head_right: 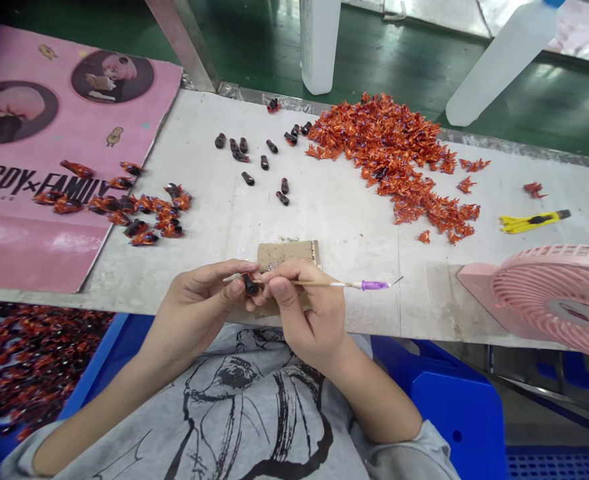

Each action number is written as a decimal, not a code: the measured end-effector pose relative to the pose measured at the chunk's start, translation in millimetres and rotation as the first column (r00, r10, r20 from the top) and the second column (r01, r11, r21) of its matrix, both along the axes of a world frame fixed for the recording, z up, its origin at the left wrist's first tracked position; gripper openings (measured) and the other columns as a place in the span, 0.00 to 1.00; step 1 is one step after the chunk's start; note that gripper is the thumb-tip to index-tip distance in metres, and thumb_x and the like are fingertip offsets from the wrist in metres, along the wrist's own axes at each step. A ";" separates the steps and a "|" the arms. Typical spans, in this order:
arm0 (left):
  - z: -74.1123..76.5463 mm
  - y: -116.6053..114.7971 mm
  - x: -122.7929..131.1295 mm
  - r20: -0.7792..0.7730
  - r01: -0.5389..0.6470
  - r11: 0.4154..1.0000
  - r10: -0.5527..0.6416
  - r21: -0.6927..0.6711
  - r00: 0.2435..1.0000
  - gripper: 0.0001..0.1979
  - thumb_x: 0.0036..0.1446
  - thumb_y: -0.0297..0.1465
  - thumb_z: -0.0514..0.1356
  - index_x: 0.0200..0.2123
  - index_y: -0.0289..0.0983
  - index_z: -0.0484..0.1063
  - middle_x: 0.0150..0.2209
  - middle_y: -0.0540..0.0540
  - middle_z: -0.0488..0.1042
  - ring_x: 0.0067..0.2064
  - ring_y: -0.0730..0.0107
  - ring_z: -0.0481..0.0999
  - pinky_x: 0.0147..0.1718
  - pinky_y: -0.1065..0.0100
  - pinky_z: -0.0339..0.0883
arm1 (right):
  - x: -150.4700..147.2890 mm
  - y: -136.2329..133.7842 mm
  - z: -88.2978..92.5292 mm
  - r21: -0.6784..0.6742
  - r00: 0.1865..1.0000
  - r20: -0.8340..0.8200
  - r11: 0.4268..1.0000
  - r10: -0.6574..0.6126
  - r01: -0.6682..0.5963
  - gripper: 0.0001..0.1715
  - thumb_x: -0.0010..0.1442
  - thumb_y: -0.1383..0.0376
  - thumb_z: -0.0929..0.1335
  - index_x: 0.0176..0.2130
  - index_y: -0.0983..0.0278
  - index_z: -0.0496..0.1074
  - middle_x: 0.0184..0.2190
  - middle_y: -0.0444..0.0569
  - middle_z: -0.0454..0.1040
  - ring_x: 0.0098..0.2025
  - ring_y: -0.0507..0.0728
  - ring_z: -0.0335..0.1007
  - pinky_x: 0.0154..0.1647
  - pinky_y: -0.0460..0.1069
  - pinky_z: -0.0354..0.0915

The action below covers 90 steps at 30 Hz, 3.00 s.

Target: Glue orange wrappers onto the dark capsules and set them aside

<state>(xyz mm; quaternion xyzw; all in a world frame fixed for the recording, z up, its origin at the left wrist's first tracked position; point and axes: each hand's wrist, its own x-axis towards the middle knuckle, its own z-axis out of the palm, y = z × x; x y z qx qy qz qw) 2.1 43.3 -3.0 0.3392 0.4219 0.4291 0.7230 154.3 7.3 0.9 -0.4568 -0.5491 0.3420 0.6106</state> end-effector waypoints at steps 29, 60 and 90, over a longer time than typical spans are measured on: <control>-0.5 -0.8 -3.3 -0.005 0.033 0.998 -0.033 0.055 0.999 0.10 0.46 0.36 0.78 0.33 0.43 0.87 0.27 0.48 0.83 0.26 0.71 0.82 0.28 0.74 0.80 | -3.3 4.7 1.3 -0.085 0.998 -0.041 0.995 0.039 -0.043 0.18 0.72 0.54 0.64 0.36 0.61 0.74 0.28 0.44 0.74 0.29 0.51 0.73 0.30 0.46 0.72; 8.9 13.9 -27.7 -0.019 -0.006 0.998 0.007 0.056 1.000 0.11 0.42 0.40 0.79 0.30 0.45 0.87 0.28 0.45 0.86 0.27 0.65 0.85 0.31 0.74 0.81 | 166.9 58.3 29.9 0.065 0.448 0.869 0.947 -0.209 0.315 0.09 0.61 0.58 0.72 0.33 0.61 0.77 0.33 0.53 0.81 0.35 0.63 0.76 0.40 0.57 0.70; 17.8 13.2 45.9 -0.044 0.121 0.845 -0.115 0.521 0.992 0.07 0.56 0.26 0.65 0.32 0.40 0.85 0.40 0.38 0.86 0.39 0.58 0.86 0.40 0.63 0.80 | 125.2 31.5 26.6 -0.278 0.957 0.287 0.952 -0.045 0.128 0.13 0.55 0.60 0.76 0.40 0.61 0.75 0.29 0.46 0.77 0.28 0.53 0.72 0.28 0.48 0.68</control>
